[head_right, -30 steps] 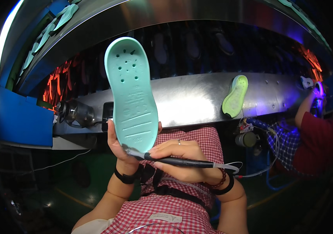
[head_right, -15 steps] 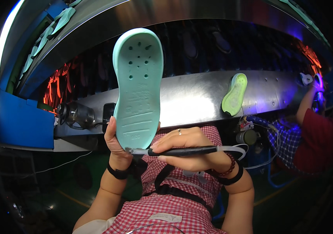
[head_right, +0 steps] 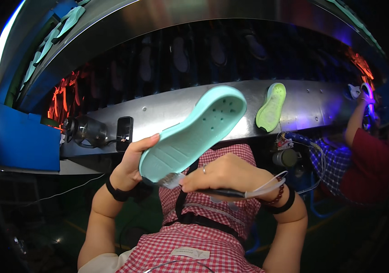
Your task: Applying adhesive to shoe soles with a brush and placing them onto a conveyor belt system.
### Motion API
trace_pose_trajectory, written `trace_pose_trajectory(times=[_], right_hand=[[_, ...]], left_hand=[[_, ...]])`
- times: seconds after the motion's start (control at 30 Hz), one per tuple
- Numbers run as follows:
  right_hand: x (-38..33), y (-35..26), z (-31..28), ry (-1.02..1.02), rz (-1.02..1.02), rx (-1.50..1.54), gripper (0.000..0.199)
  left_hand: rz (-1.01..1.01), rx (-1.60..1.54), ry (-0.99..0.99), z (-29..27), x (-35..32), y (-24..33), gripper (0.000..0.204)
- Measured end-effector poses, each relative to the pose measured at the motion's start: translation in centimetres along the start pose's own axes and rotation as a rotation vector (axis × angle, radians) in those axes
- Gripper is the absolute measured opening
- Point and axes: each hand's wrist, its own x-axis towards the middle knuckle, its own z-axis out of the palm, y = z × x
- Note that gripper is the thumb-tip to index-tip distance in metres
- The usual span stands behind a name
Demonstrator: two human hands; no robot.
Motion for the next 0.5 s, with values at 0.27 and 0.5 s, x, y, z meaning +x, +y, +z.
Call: trace_pose_trajectory(times=[0.27, 0.5], right_hand=[[-0.9, 0.3, -0.6, -0.158, 0.041, -0.084, 0.023], [-1.7, 1.3, -1.4, -0.054, -0.026, -0.082, 0.019]], left_hand=[[-0.088, 0.226, 0.101, 0.5, -0.7, -0.3, 0.045], [-0.125, 0.29, 0.163, 1.3, -1.6, -0.5, 0.05]])
